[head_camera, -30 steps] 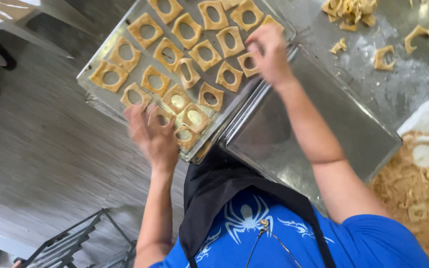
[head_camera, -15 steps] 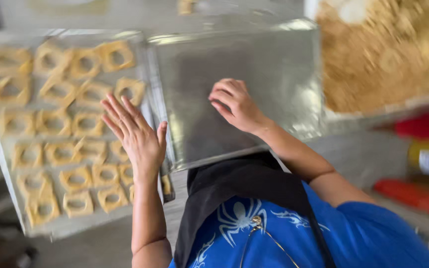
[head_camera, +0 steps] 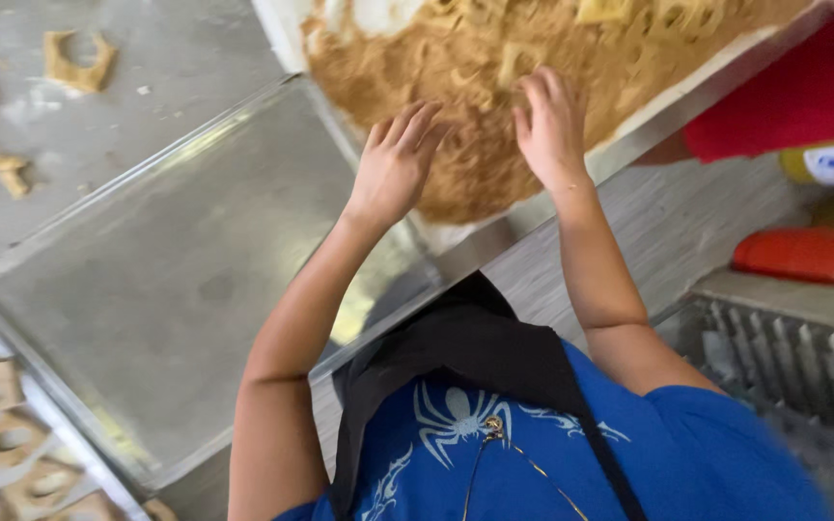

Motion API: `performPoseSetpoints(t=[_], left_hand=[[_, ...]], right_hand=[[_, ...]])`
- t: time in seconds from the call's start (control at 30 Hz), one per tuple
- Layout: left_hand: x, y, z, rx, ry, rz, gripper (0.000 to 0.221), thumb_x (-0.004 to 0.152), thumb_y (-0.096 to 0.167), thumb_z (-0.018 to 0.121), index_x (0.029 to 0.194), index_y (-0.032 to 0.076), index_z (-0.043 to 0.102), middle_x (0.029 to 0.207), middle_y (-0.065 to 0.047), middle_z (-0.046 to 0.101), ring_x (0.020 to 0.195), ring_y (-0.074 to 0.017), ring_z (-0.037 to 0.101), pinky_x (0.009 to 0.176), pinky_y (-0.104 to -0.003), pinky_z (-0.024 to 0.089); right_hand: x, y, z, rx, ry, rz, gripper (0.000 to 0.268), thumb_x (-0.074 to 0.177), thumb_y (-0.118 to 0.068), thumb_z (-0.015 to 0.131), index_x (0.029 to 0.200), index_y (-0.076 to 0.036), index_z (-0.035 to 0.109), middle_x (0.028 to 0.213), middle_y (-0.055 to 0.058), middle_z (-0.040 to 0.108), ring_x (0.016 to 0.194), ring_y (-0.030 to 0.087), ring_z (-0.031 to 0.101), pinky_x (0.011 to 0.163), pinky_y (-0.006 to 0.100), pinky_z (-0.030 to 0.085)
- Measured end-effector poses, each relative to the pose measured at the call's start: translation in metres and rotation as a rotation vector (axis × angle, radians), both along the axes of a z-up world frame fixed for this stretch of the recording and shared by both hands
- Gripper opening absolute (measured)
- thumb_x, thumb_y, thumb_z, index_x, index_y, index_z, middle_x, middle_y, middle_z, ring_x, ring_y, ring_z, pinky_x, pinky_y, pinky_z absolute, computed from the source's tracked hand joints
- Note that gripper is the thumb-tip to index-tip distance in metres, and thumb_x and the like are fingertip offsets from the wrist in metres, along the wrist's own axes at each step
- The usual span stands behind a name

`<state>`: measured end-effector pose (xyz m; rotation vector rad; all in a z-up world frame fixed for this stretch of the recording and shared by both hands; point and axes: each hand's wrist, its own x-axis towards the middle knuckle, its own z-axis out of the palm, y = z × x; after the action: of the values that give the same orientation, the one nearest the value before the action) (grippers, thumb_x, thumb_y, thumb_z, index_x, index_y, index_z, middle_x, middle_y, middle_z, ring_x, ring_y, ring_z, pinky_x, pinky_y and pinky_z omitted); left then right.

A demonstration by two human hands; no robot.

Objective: The person coats square dough pieces with a brown crumble topping and transfers them onto metal baking trays.

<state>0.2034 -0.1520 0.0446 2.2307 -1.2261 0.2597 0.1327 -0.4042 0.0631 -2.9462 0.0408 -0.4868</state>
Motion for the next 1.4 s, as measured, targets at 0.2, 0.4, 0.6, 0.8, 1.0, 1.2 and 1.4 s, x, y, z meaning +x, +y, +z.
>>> performPoseSetpoints(t=[0.2,0.4,0.6,0.8,1.0,1.2,1.4], left_hand=[[0.05,-0.132,-0.02,0.051,0.029,0.172,0.025,0.08,0.017,0.071,0.103,0.008,0.067,0.106,-0.01,0.061,0.109,-0.0279,0.055,0.093,-0.048,0.039],[0.033,-0.113,0.014,-0.027,-0.102,0.347,0.014,0.085,0.011,0.073,0.095,0.01,0.065,0.1,-0.007,0.065,0.102,-0.0261,0.059,0.093,-0.044,0.041],[0.007,-0.129,0.005,0.052,0.137,0.227,0.012,0.08,0.014,0.072,0.088,0.011,0.064,0.086,-0.006,0.068,0.081,-0.0244,0.064,0.078,-0.044,0.047],[0.095,-0.144,0.003,-0.344,0.302,0.519,0.017,0.093,0.005,0.066,0.097,0.003,0.049,0.077,-0.009,0.064,0.064,-0.0193,0.061,0.056,-0.032,0.048],[0.219,-0.218,-0.014,-0.036,0.204,0.477,0.033,0.101,-0.006,0.042,0.129,0.006,0.052,0.092,-0.007,0.069,0.081,-0.0192,0.067,0.099,-0.049,0.048],[0.249,-0.234,-0.001,0.589,0.144,0.111,0.041,0.096,0.034,0.056,0.136,0.026,0.052,0.145,-0.01,0.042,0.138,-0.0332,0.034,0.105,-0.068,0.03],[0.232,-0.205,-0.002,0.565,0.178,0.07,0.043,0.081,0.039,0.079,0.119,0.021,0.07,0.148,-0.008,0.047,0.135,-0.0257,0.04,0.108,-0.049,0.04]], right_hand=[[0.038,-0.082,-0.018,0.033,0.116,0.279,0.031,0.089,-0.019,0.078,0.114,-0.005,0.065,0.118,0.009,0.061,0.114,0.027,0.053,0.095,0.048,0.038],[0.037,-0.101,-0.004,0.177,0.054,0.449,0.014,0.09,-0.013,0.076,0.098,-0.008,0.067,0.102,0.008,0.065,0.101,0.023,0.058,0.091,0.042,0.045],[0.075,-0.117,0.011,0.771,0.414,0.353,0.008,0.097,-0.01,0.066,0.088,-0.009,0.065,0.083,0.002,0.066,0.074,0.012,0.065,0.059,0.026,0.047],[0.151,-0.109,-0.011,0.564,0.002,0.247,0.01,0.089,-0.003,0.067,0.086,-0.012,0.063,0.081,0.001,0.067,0.083,0.016,0.064,0.081,0.04,0.048],[0.184,-0.073,-0.039,0.062,0.236,0.256,0.039,0.078,-0.025,0.078,0.107,-0.006,0.061,0.09,0.009,0.066,0.1,0.029,0.059,0.092,0.056,0.035],[0.135,-0.096,0.016,0.545,0.457,0.31,0.027,0.08,-0.014,0.073,0.104,-0.014,0.061,0.091,0.006,0.066,0.09,0.022,0.061,0.104,0.054,0.03],[0.108,-0.109,0.021,1.066,0.826,0.078,0.014,0.088,-0.012,0.065,0.1,-0.011,0.057,0.091,0.007,0.061,0.077,0.019,0.059,0.077,0.047,0.053]])
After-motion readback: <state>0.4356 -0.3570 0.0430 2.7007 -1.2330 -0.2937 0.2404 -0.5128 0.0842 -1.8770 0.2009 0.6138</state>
